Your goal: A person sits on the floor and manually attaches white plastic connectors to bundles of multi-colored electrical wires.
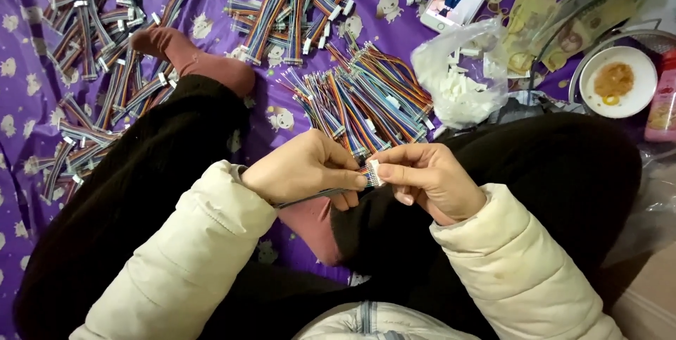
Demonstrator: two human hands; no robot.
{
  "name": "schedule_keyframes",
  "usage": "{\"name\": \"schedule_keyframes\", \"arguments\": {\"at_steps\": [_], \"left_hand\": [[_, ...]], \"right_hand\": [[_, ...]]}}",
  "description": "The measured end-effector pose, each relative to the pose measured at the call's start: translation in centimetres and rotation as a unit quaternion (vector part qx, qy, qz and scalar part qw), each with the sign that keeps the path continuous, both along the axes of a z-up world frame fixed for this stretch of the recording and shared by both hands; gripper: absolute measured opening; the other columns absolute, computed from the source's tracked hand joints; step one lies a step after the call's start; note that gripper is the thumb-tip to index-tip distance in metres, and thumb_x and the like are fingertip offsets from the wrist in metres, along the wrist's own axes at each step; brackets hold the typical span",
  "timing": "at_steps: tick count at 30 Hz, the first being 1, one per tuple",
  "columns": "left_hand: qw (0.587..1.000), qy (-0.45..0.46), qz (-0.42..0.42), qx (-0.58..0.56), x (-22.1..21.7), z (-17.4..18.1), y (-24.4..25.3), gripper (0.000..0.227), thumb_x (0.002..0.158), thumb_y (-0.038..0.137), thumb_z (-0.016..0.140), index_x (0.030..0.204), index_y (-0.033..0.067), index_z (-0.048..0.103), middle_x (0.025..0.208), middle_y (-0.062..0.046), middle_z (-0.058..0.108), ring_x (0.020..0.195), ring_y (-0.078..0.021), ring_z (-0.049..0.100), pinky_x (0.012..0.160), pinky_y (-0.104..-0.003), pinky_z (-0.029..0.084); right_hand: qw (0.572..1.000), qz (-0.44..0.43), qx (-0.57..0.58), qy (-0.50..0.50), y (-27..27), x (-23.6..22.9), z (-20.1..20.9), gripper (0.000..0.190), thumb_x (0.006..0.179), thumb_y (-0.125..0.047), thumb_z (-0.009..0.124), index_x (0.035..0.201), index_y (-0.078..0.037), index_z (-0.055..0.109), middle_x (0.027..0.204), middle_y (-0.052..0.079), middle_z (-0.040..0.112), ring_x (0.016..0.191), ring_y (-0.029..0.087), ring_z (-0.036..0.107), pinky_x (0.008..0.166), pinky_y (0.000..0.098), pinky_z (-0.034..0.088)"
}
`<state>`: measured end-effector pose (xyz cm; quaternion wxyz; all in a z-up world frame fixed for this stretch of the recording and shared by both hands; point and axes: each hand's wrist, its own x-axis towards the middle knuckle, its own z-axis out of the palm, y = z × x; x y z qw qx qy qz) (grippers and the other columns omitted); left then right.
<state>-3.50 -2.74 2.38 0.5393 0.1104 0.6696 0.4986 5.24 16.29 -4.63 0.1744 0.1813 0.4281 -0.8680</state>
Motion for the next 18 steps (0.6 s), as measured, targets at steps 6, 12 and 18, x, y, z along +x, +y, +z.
{"name": "schedule_keyframes", "arguments": {"at_steps": [6,12,18], "left_hand": [[1.000,0.007,-0.006,-0.025,0.0,-0.3,0.2,0.013,0.080,0.006,0.065,0.081,-0.0052,0.071,0.069,-0.015,0.071,0.061,-0.0203,0.072,0.062,-0.029,0.058],[0.999,0.032,0.006,-0.036,0.4,-1.2,0.5,0.015,0.082,0.007,0.060,0.082,-0.0044,0.071,0.068,-0.014,0.072,0.061,-0.0196,0.072,0.062,-0.029,0.059],[1.000,0.019,0.000,0.013,0.7,-0.7,0.3,0.021,0.086,0.007,0.055,0.093,-0.0082,0.068,0.081,-0.020,0.072,0.076,-0.0248,0.072,0.074,-0.038,0.058]], "right_hand": [[0.998,0.018,0.056,0.021,-0.1,-0.1,0.3,0.020,0.072,0.008,0.070,0.091,0.014,0.066,0.060,0.015,0.058,0.042,0.010,0.047,0.034,0.0190,0.037],[0.994,-0.025,0.107,0.021,-1.3,0.3,-0.6,0.016,0.073,0.007,0.072,0.087,0.013,0.066,0.058,0.014,0.055,0.043,0.008,0.043,0.034,0.0170,0.035],[0.991,-0.030,0.127,0.016,-1.1,0.5,-0.7,0.017,0.075,0.004,0.071,0.090,0.011,0.066,0.060,0.010,0.054,0.046,0.006,0.042,0.036,0.0138,0.033]]}}
